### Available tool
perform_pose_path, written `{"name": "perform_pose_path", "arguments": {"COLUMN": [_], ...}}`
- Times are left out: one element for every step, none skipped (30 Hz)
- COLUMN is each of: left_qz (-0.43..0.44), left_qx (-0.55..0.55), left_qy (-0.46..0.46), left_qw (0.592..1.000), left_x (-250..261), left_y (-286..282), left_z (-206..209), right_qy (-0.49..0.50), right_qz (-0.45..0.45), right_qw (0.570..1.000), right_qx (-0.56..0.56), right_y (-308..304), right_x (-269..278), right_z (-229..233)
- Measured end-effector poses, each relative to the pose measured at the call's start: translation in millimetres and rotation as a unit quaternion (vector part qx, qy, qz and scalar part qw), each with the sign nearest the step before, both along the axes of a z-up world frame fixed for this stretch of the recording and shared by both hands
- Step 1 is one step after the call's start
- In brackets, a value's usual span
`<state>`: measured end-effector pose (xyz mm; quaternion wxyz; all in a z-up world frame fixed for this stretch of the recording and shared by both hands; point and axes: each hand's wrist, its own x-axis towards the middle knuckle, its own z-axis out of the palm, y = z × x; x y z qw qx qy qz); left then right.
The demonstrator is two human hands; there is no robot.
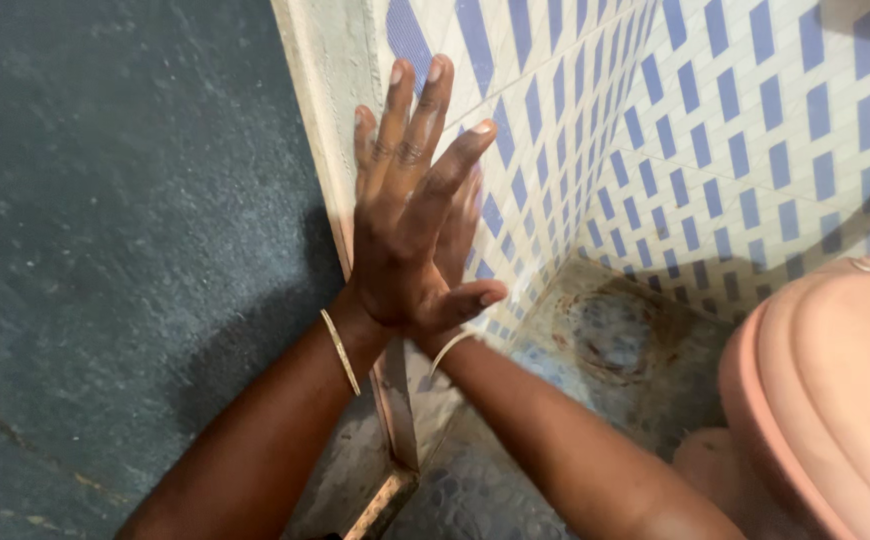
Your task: The person scrubs the tiled bathroom floor with a pink sponge, then moves to scrub the tiled wall near the toilet. The person uses a small metal container and a bucket are visible nearby.
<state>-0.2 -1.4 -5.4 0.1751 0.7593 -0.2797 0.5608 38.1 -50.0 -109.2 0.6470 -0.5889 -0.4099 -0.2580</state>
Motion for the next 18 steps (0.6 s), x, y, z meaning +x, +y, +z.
{"name": "perform_pose_path", "arguments": {"left_qz": [-0.005,0.000,0.003,0.015,0.014,0.015,0.003,0.000,-0.003,0.002,0.001,0.003,-0.001,0.000,0.001,0.007,0.011,0.016], "left_qx": [0.000,0.003,0.006,0.012,0.015,0.017,0.015,0.016,0.017,0.018,0.016,0.016,0.012,0.010,0.008,0.008,0.008,0.009], "left_qy": [0.000,0.000,-0.002,-0.003,-0.001,0.001,0.006,0.008,0.009,0.008,0.006,0.005,0.005,0.003,0.002,0.000,-0.001,-0.002], "left_qw": [1.000,1.000,1.000,1.000,1.000,1.000,1.000,1.000,1.000,1.000,1.000,1.000,1.000,1.000,1.000,1.000,1.000,1.000], "left_x": [1.3,0.7,1.5,-1.3,-1.4,-2.3,-1.7,-1.4,-0.8,-0.3,1.6,1.4,2.5,3.3,4.1,3.9,4.1,2.9], "left_y": [-1.3,-1.2,-1.5,-2.1,-2.1,-1.5,-0.8,-0.1,0.5,0.1,-0.9,0.0,0.4,-0.1,-0.8,-0.9,-1.8,-1.8], "left_z": [0.4,0.1,0.8,-1.2,-1.3,-2.1,-2.1,-2.0,-1.8,-2.4,-2.6,-3.3,-3.4,-4.0,-4.5,-4.7,-4.8,-5.0], "right_qy": [-0.025,-0.042,-0.062,-0.071,-0.069,-0.067,-0.058,-0.057,-0.057,-0.056,0.017,0.090,0.162,0.184,0.207,0.223,0.231,0.240], "right_qz": [-0.007,-0.016,-0.027,-0.041,-0.056,-0.075,-0.078,-0.138,-0.196,-0.256,-0.219,-0.182,-0.143,-0.161,-0.179,-0.198,-0.199,-0.199], "right_qw": [1.000,0.999,0.997,0.996,0.995,0.993,0.992,0.988,0.979,0.965,0.975,0.977,0.971,0.965,0.958,0.952,0.951,0.949], "right_qx": [0.011,0.024,0.037,0.047,0.056,0.063,0.078,0.050,0.021,-0.010,0.028,0.064,0.100,0.093,0.087,0.075,0.061,0.048], "right_y": [-1.5,-2.2,-4.9,-9.6,-14.9,-19.3,-25.8,-32.7,-38.0,-40.7,-40.7,-42.0,-42.0,-40.8,-37.4,-31.6,-29.6,-25.3], "right_x": [11.9,27.1,43.4,58.7,72.5,86.0,98.1,107.4,117.3,127.3,135.0,139.6,141.8,141.0,135.0,124.6,117.0,104.7], "right_z": [13.6,28.4,42.3,53.2,59.9,63.3,62.2,55.6,47.3,37.3,23.8,7.2,-10.6,-29.3,-49.5,-69.0,-82.2,-94.3]}}
